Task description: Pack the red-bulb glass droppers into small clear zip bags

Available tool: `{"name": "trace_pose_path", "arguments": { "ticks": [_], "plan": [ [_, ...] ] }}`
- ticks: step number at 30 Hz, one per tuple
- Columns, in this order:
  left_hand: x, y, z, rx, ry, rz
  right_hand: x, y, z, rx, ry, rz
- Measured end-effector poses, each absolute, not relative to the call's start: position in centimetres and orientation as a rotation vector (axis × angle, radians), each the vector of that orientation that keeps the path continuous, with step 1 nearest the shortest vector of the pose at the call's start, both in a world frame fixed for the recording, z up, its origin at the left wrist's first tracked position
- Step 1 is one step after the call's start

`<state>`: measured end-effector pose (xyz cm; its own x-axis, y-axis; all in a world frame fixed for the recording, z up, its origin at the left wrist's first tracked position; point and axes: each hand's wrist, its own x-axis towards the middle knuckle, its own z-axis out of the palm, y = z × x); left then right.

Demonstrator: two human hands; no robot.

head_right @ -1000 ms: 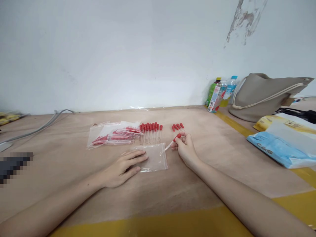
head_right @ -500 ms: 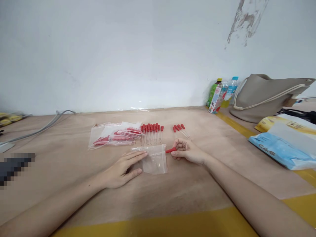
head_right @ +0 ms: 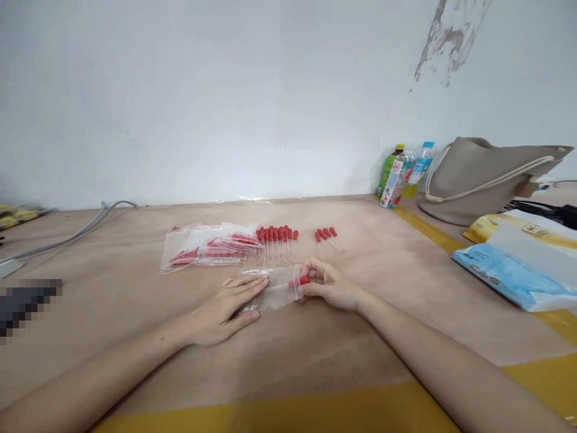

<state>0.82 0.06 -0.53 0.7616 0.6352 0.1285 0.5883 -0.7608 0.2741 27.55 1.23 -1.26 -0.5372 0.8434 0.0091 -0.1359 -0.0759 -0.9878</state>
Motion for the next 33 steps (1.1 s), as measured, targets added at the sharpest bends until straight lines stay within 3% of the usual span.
{"name": "trace_pose_path", "arguments": {
  "ticks": [7, 16, 23, 29, 31, 33],
  "plan": [
    [0.8, 0.4, -0.4, 2.634, 0.906, 0.471, 28.5, 2.1, -1.3, -1.094, -1.577, 1.601],
    [0.8, 0.4, -0.5, 2.639, 0.878, 0.472, 27.3, 1.1, -0.8, -1.035, -2.178, 0.887],
    [0.7, 0.4, -0.8, 2.652, 0.880, 0.485, 27.2, 1.4, -1.4, -1.255, -1.807, 1.128],
    [0.8, 0.4, -0.8, 2.663, 0.887, 0.471, 27.9, 1.1, -0.4, -1.204, -1.894, 1.379],
    [0.8, 0.4, -0.8, 2.665, 0.879, 0.484, 28.3, 1.5, -0.5, -1.291, -1.870, 1.292],
    [0.7, 0.4, -0.8, 2.666, 0.866, 0.504, 28.8, 2.3, -0.8, -1.425, -1.833, 0.913]
  ]
}}
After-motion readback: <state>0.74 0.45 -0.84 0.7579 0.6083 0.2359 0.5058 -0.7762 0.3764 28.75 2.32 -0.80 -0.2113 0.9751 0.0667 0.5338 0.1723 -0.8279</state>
